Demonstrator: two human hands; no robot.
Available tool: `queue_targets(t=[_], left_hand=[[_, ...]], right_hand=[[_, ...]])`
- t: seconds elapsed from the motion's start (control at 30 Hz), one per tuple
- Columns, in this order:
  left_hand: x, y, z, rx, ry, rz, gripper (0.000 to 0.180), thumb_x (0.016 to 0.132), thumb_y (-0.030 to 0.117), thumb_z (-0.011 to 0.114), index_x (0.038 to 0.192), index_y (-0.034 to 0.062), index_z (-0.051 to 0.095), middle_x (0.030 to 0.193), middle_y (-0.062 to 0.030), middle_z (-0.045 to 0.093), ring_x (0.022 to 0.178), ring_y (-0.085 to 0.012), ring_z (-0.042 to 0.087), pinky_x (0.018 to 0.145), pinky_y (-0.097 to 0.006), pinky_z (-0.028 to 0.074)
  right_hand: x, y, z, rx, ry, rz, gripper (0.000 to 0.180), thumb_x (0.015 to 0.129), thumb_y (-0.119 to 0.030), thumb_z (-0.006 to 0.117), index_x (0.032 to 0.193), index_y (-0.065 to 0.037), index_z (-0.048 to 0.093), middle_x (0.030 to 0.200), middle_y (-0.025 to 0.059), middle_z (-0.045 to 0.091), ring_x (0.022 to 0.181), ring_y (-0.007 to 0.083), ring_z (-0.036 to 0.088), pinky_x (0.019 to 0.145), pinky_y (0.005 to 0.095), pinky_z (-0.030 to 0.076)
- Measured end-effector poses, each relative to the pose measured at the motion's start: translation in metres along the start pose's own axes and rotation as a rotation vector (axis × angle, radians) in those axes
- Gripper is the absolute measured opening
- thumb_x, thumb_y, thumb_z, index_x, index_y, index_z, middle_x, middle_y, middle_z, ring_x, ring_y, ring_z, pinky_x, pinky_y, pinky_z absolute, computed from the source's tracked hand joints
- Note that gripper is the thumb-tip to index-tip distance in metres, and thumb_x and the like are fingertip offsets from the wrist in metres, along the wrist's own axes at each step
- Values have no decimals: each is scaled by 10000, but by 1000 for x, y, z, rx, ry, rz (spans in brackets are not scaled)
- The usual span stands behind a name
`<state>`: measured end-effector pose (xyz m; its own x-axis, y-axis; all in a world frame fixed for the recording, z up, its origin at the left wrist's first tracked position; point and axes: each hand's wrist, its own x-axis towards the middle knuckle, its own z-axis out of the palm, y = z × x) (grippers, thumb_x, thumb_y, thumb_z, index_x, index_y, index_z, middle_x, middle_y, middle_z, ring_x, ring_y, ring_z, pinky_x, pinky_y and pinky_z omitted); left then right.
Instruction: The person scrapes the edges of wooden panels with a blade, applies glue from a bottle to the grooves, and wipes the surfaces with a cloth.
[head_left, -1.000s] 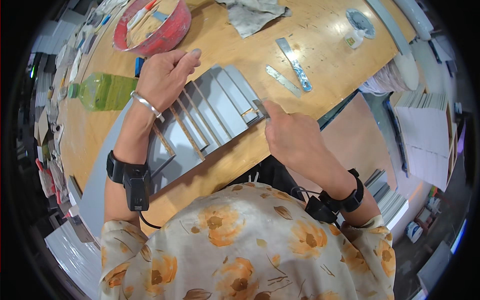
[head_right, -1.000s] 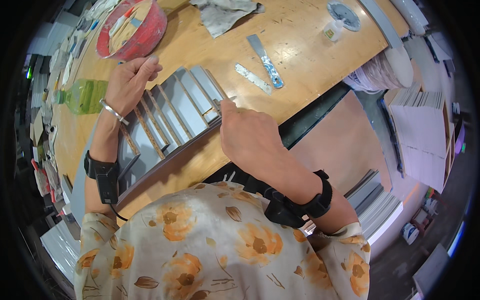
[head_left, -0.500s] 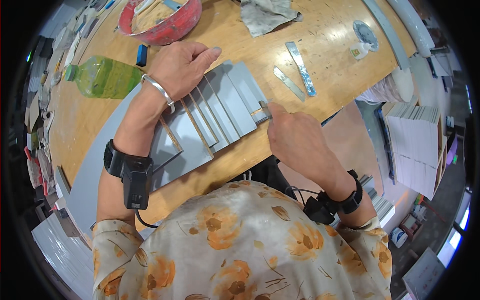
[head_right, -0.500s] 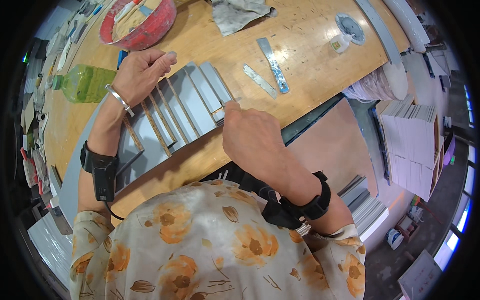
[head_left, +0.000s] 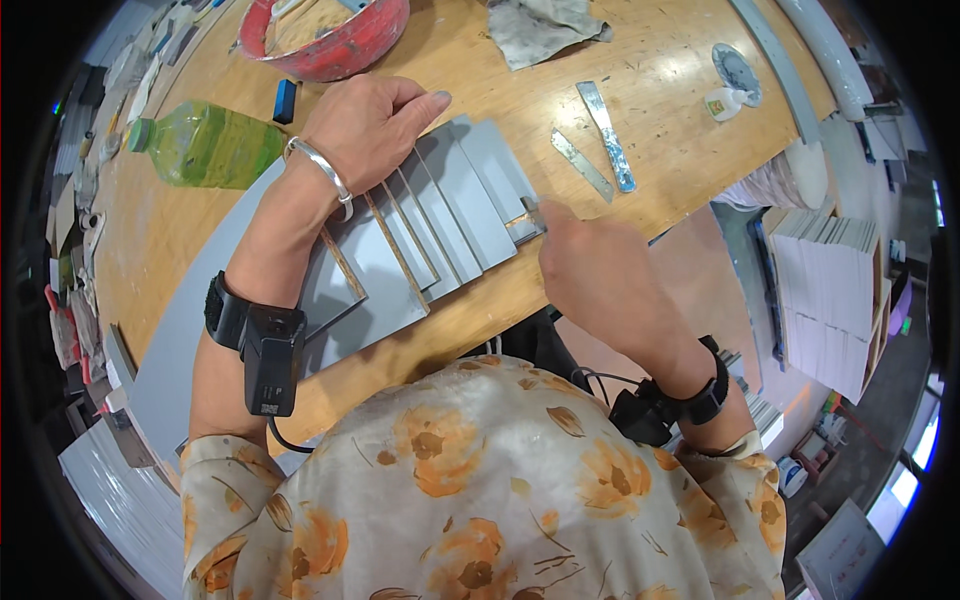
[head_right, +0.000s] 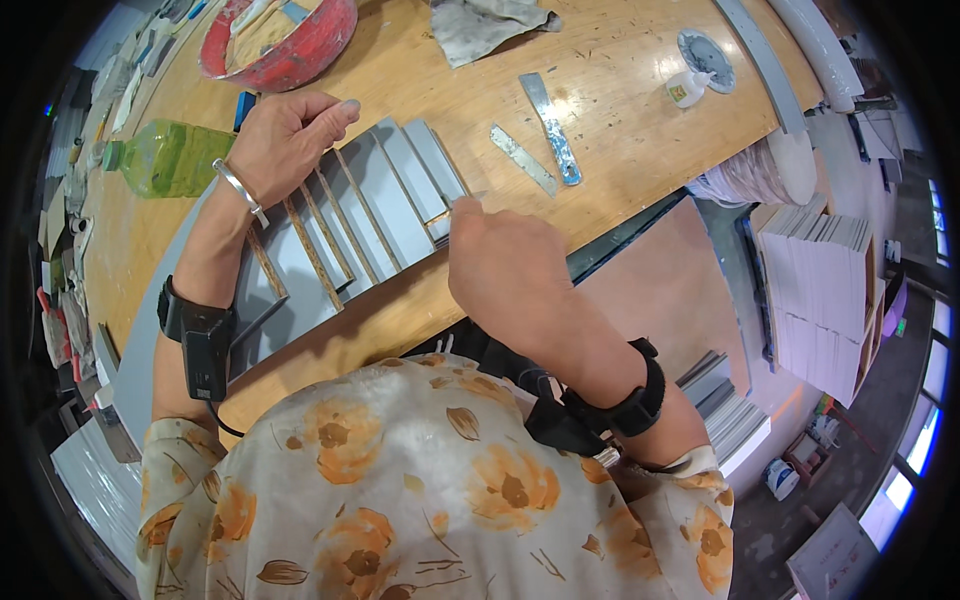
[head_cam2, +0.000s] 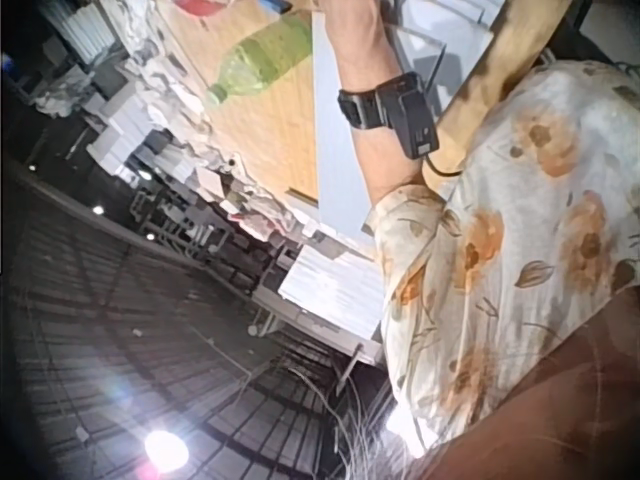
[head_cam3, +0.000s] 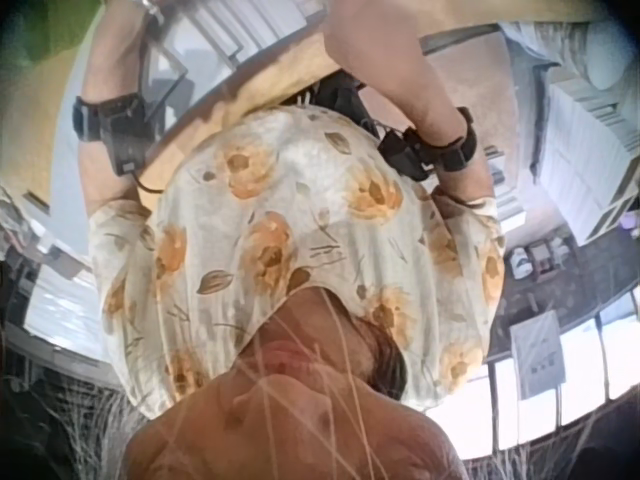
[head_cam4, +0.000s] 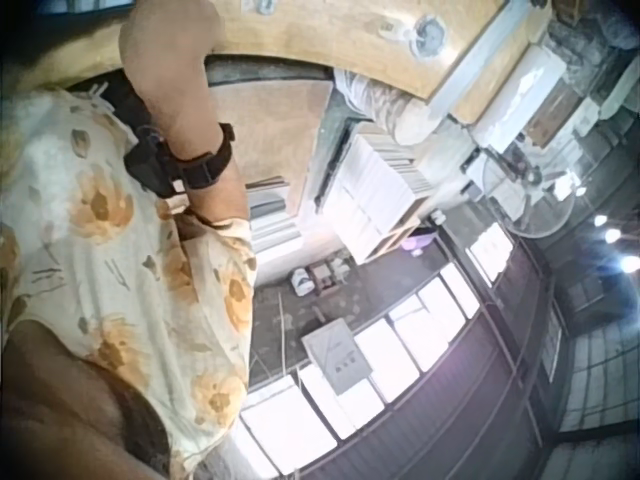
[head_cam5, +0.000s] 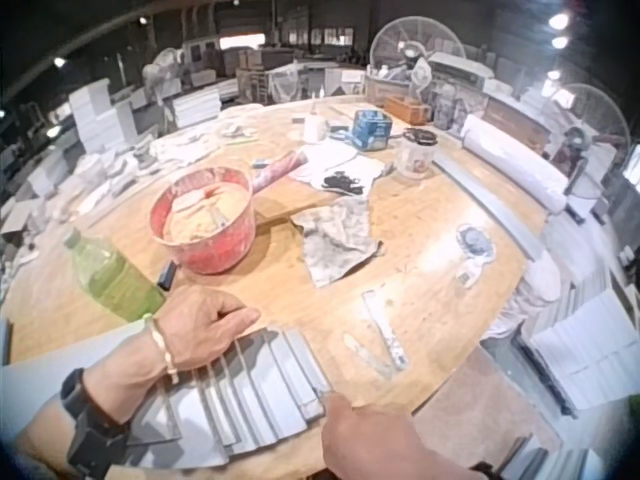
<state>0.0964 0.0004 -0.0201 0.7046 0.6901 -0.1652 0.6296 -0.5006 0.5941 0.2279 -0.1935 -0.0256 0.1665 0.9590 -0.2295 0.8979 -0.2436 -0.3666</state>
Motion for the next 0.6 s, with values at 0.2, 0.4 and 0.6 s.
queue_targets(t=[0.2, 0.4, 0.6], left_hand=[[0, 1, 0, 40, -9, 4, 396, 878, 356, 588, 868, -34, 661, 649, -47, 603, 593, -99, 520, 552, -274, 425], [0, 4, 0, 88, -25, 5, 385, 879, 343, 574, 875, -33, 658, 654, -43, 602, 600, -97, 517, 563, -276, 426], [1, 1, 1, 56, -23, 20, 386, 874, 348, 580, 855, -33, 642, 652, -19, 576, 607, -89, 498, 568, -267, 418]], right_hand=[[-1, -2, 2, 11, -12, -33, 98, 743, 1, 484, 820, 51, 522, 642, 207, 613, 623, 348, 631, 586, 433, 491], [-1, -5, 11, 55, 15, -2, 83, 739, -1, 500, 803, 48, 520, 641, 204, 614, 630, 346, 638, 578, 425, 496], [-5, 8, 28, 27, 37, 102, 159, 746, 7, 499, 904, 26, 504, 654, 221, 608, 632, 357, 630, 586, 435, 497]])
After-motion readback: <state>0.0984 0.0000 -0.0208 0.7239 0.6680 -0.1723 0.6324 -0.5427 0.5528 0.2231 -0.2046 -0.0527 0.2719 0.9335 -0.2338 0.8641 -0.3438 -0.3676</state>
